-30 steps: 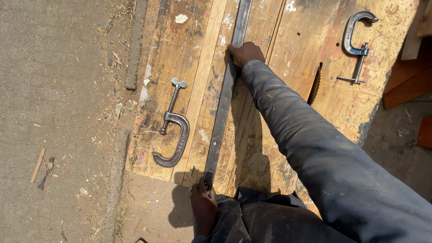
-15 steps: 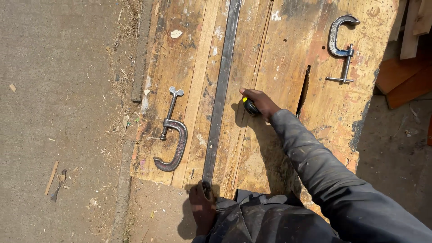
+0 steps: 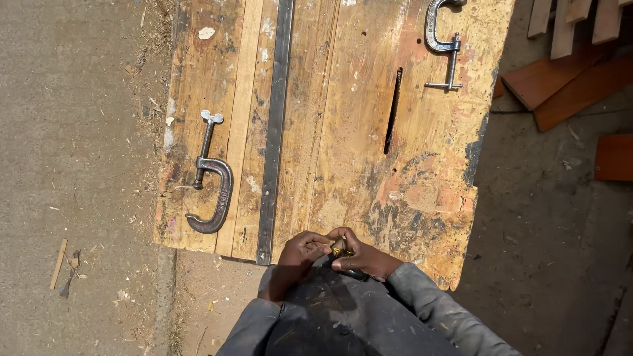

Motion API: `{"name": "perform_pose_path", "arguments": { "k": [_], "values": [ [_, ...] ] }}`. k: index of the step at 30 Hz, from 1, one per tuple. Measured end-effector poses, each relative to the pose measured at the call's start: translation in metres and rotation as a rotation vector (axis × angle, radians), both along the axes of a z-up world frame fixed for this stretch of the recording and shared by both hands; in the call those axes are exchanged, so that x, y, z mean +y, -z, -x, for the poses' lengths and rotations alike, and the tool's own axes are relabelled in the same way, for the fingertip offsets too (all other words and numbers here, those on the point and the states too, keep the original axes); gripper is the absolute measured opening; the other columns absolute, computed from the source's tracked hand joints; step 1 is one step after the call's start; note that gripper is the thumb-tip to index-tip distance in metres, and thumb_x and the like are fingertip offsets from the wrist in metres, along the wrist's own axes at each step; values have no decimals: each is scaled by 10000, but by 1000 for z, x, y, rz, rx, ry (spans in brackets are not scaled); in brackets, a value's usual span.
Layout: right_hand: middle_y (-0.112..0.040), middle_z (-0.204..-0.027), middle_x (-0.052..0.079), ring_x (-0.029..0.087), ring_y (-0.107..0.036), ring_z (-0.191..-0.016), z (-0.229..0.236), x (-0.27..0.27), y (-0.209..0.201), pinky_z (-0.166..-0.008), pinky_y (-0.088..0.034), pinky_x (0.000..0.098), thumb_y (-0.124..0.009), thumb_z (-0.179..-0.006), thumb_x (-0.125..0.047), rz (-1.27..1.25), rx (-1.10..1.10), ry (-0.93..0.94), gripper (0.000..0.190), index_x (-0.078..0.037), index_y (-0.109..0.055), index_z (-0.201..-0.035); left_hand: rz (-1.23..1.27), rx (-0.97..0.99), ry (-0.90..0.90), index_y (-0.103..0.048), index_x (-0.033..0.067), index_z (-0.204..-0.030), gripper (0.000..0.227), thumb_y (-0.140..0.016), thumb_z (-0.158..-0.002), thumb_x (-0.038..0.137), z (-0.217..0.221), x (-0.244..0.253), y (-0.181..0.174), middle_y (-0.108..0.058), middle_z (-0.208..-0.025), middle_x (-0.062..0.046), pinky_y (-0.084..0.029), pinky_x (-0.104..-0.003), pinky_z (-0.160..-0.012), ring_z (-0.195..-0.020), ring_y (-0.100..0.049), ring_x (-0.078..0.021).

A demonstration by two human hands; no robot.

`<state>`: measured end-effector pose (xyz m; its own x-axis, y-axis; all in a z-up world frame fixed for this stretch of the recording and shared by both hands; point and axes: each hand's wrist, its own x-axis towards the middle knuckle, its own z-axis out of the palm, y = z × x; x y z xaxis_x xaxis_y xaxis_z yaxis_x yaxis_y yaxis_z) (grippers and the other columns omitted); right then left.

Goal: Measuring and aligning a metal guide bar on a workbench using a tape measure

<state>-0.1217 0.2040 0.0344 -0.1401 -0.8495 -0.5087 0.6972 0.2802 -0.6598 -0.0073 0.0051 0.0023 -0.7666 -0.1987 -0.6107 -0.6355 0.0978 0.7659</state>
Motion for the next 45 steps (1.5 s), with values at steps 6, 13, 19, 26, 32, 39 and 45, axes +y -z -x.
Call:
{"name": "perform_pose_path", "arguments": {
  "k": [6,13,19,26,32,39,45],
  "values": [
    [-513,-1133,131,245,-524,-1009,6,4,16,-885,-476,500,-865,-896,-423,28,162,-4,915,-228,-237,-1531,-527,-21,-3,-713,19,-1221,335,-800,-929,160,14,8,2,-718,-907,-106,-602,-278,-699,-770,-703,-126],
    [-609,-1134,127,268,-560,-1000,-5,23,50,-894,-431,535,-871,-873,-480,151,216,-116,787,-226,-415,-1462,-643,32,-205,-630,42,-994,325,-910,-835,90,-19,30,37,-699,-809,-159,-612,-290,-604,-670,-708,-176],
    [-700,-974,113,255,-604,-859,44,64,13,-784,-473,489,-767,-939,-470,51,316,-254,382,-196,-695,-1195,-737,234,-704,-558,66,-1015,127,-676,-982,101,-17,-43,8,-735,-1056,-183,-682,-379,-701,-836,-783,-260],
    [-776,-744,153,274,-653,-608,64,114,16,-730,-523,482,-730,-962,-396,-260,420,-281,292,-179,-844,-1122,-461,319,-947,-603,39,-1067,145,-699,-1004,128,-52,-127,26,-726,-1003,-124,-691,-319,-822,-841,-757,-184],
    [-815,-888,229,452,-748,-817,90,137,-9,-850,-543,575,-621,-1011,-393,-457,653,-336,321,-194,-806,-1181,-231,392,-1241,-602,16,-1178,260,-716,-1027,194,-86,-164,34,-751,-1078,-144,-709,-351,-904,-931,-791,-217],
    [-802,-952,253,546,-722,-910,129,169,-2,-878,-542,655,-552,-1060,-404,-641,887,-318,360,-186,-753,-1264,112,262,-1081,-615,19,-1256,263,-616,-1099,231,-86,-123,34,-704,-1119,-165,-702,-355,-826,-928,-754,-242],
    [-709,-1348,133,386,-668,-1152,198,224,25,-939,-474,481,-496,-998,-574,-936,943,-309,563,-147,-745,-1267,508,-57,-640,-690,82,-1224,332,-599,-1039,343,-98,-69,38,-678,-1214,-127,-559,-449,-915,-1120,-665,-298]
  ]
}}
